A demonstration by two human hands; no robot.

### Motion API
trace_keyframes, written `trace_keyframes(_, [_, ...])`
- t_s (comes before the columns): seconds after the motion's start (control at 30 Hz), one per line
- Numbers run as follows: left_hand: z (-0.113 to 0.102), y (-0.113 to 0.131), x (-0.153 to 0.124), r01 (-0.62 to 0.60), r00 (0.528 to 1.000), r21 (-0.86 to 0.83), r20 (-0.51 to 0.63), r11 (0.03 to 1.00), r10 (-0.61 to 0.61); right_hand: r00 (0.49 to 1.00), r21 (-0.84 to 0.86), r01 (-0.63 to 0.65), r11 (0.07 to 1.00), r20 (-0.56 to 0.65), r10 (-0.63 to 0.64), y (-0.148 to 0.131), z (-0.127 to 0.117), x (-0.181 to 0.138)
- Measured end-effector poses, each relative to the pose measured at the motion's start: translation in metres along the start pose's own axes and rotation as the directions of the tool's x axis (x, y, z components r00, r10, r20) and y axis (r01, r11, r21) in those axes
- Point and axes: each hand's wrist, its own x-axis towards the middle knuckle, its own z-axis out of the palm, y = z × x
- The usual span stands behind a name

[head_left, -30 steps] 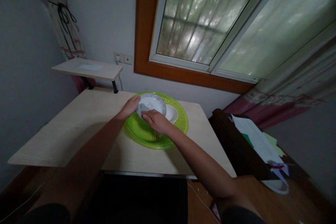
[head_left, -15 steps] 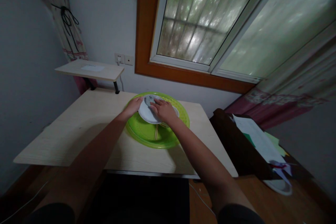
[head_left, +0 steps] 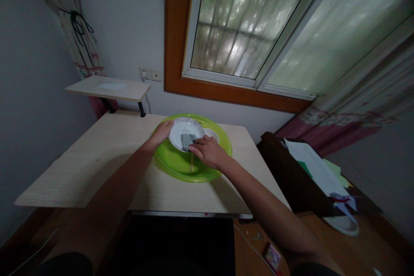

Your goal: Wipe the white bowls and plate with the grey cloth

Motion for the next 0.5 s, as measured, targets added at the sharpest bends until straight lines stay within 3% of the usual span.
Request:
trace_keyframes(0.13, [0.000, -0.006, 0.003, -0.007, 1.000, 0.055, -0.002, 0.998, 0.007, 0.985, 0.165, 0.175, 0.971, -0.042, -0.170, -0.013, 0.010, 0.010])
trace_keyframes(0.23, [0.000, -0.008, 0.005, -0.001, 1.000, 0.087, -0.001, 0.996, 0.001, 0.974, 0.219, 0.227, 0.949, -0.074, -0.216, -0.023, 0.018, 0.026])
trace_keyframes(0.5, [0.001, -0.014, 0.009, -0.014, 1.000, 0.145, 0.000, 0.989, 0.014, 0.965, -0.019, 0.238, 0.971, -0.104, -0.239, -0.016, 0.027, 0.072])
